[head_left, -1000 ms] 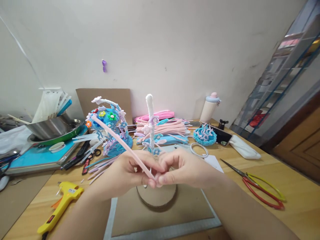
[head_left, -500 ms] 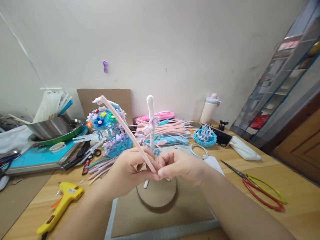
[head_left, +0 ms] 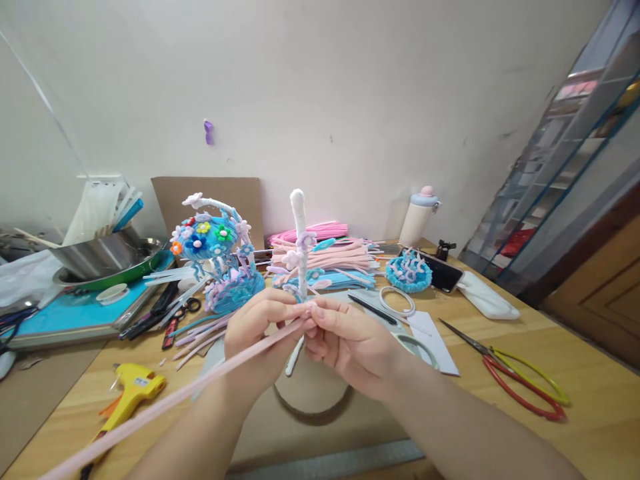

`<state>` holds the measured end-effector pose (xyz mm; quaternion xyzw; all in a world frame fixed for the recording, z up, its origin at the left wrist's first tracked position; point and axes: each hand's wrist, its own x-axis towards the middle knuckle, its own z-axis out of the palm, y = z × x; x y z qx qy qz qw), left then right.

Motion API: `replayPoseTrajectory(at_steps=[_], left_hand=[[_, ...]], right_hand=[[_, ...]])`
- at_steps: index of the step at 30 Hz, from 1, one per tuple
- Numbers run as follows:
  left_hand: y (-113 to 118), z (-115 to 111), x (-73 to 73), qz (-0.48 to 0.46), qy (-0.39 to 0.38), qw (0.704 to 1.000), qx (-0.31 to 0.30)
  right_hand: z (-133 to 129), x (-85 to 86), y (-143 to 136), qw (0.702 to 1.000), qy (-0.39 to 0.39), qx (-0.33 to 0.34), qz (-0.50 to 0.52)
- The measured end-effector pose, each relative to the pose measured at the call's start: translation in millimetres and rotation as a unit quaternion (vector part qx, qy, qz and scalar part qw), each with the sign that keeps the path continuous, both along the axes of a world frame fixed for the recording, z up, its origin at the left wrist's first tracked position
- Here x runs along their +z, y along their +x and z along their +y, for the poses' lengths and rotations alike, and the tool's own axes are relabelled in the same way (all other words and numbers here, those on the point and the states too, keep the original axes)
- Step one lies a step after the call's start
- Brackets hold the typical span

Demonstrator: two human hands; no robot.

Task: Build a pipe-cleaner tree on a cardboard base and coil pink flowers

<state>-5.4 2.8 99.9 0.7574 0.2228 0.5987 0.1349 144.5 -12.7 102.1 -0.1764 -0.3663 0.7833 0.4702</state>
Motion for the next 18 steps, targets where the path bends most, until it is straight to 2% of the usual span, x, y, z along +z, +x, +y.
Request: replayPoseTrajectory(at_steps=[4, 9, 13, 18], left_hand=[[5.0, 1.3, -4.8, -0.022, 0.037, 0.999, -0.015], [6.6, -3.3, -0.4, -0.007, 0.070, 0.998, -0.003], [6.9, -7.2, 4.8, -0.038, -0.017, 0.998, -0.048], [5.0, -6.4, 8.4, -0.081, -0.134, 0.980, -0.122]], right_hand=[[0.1, 0.6, -0.1, 0.998, -0.010, -0.053, 0.015], [-0.7, 2.5, 2.1, 0.995, 0.005, -0.100, 0.019], [-1.6, 5.2, 3.7, 0.995, 0.042, -0.095, 0.010], [-2.7, 7.3, 4.0, 0.993, 0.053, -0.101, -0.024]])
